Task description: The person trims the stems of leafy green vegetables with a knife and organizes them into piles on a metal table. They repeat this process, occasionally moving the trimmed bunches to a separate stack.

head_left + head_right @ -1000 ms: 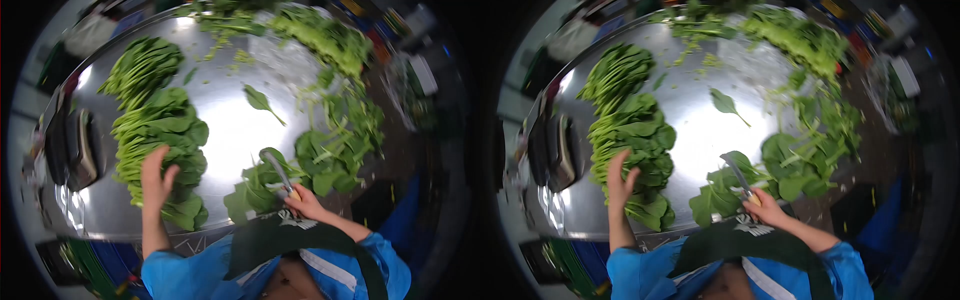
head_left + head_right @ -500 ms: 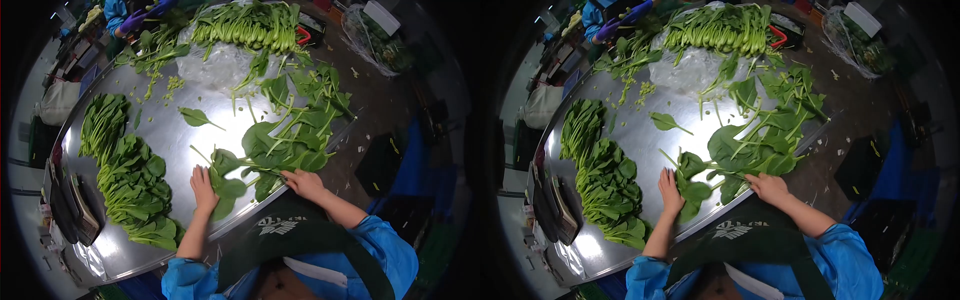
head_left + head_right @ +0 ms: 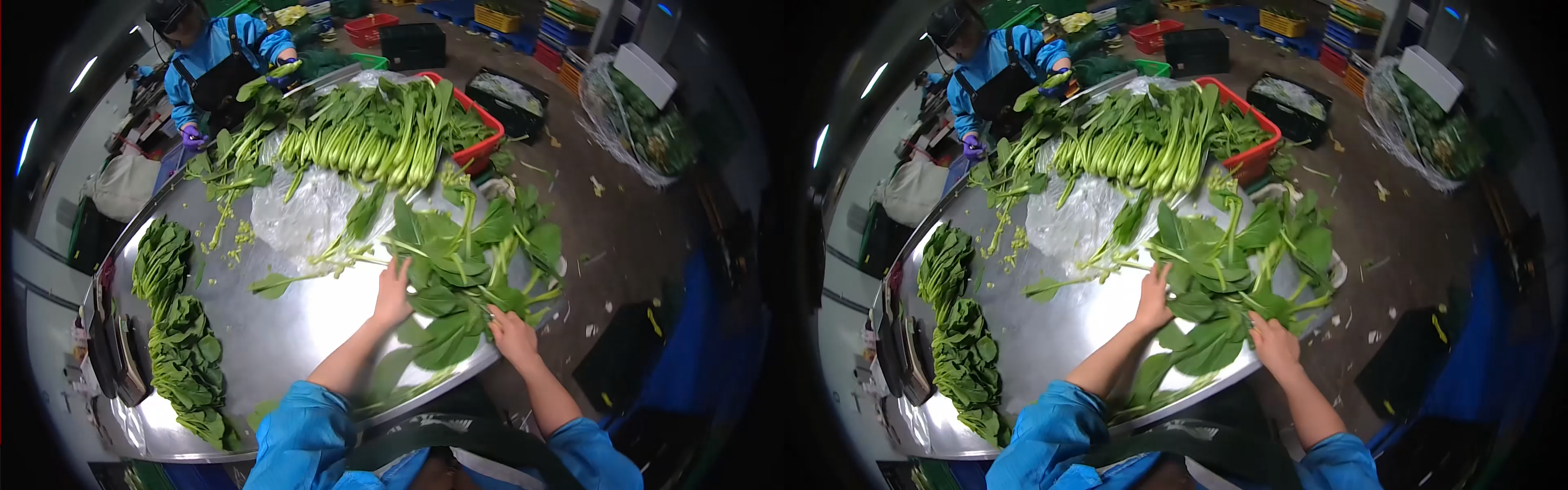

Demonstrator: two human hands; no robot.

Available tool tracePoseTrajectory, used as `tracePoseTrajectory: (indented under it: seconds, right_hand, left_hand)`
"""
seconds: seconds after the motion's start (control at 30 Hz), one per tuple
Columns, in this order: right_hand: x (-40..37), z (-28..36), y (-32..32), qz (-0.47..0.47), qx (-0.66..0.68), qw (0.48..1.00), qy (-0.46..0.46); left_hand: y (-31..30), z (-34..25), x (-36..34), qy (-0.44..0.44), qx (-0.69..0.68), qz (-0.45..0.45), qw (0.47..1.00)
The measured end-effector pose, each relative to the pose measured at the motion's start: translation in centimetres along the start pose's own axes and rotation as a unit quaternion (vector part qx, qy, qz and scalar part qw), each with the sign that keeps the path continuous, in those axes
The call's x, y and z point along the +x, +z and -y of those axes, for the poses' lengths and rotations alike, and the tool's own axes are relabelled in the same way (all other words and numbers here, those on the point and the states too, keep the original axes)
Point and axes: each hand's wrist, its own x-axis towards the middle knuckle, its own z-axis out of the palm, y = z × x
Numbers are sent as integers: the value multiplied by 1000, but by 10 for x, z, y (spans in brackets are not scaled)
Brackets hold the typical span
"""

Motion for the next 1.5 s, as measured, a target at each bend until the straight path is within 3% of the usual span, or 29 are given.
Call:
tracePoseTrajectory:
  seconds: [0.13,0.2,0.23,0.3,0.33,0.4,0.43,0.47,0.5,0.57,0.6,0.67,0.73,0.83,0.87,0.97,1.0,1.07,1.1,1.13,1.17,1.3,1.37,1.4,1.5]
  right_hand:
    - [69,-91,-31,-11,36,999,10]
    - [111,-127,-44,-18,-7,1000,17]
    - [133,-142,-50,-27,-28,999,20]
    - [170,-164,-74,4,-97,990,106]
    - [180,-176,-88,31,-109,983,147]
    - [197,-175,-122,54,-121,975,179]
    - [198,-162,-140,-19,-79,980,182]
    - [203,-148,-146,-89,-35,978,185]
    - [214,-129,-140,-131,90,977,141]
    - [252,-117,-96,-176,299,935,74]
    - [269,-80,-91,-129,374,918,40]
    - [320,-32,-48,-40,546,833,86]
    - [371,5,2,-22,638,759,126]
    - [405,53,37,-21,727,668,154]
    - [409,59,46,-1,749,643,163]
    - [409,60,52,-28,747,642,171]
    - [411,49,61,-49,723,672,151]
    - [414,21,64,-122,559,813,107]
    - [413,12,61,-166,470,864,77]
    - [408,12,50,-162,433,881,98]
    - [408,10,53,-161,429,883,103]
    - [408,17,38,-86,555,821,99]
    - [403,12,31,-24,683,728,56]
    - [401,10,26,-7,665,746,31]
    - [401,9,29,-22,673,739,16]
  left_hand:
    - [53,-50,82,46,9,17,999]
    - [59,-77,118,122,-62,79,987]
    - [58,-85,134,112,-59,77,989]
    - [49,-94,162,136,-84,281,946]
    - [40,-94,172,100,-78,232,964]
    - [24,-65,189,75,-95,-33,992]
    - [18,-42,200,-28,-109,-132,985]
    - [-2,-24,208,-71,-97,-218,969]
    - [-9,11,217,-76,-23,-279,957]
    - [-36,35,232,-130,35,-251,959]
    - [-34,53,238,-171,26,-236,956]
    - [-29,68,251,-212,20,-225,951]
    - [-22,60,258,-258,25,-192,946]
    - [-8,50,257,-236,13,-271,933]
    - [-4,49,256,-262,-7,-242,934]
    - [-11,43,255,-270,-15,-156,950]
    - [-13,37,253,-274,-17,-154,949]
    - [-21,23,256,-202,166,-208,943]
    - [-23,10,260,-203,164,-206,943]
    - [-19,-8,262,-123,169,-172,963]
    - [-11,-19,264,-43,172,-138,974]
    - [20,-30,286,-48,192,-99,975]
    - [22,-30,294,-65,138,-45,987]
    - [16,-28,296,-64,149,-4,987]
    - [3,-4,302,-93,241,-59,964]
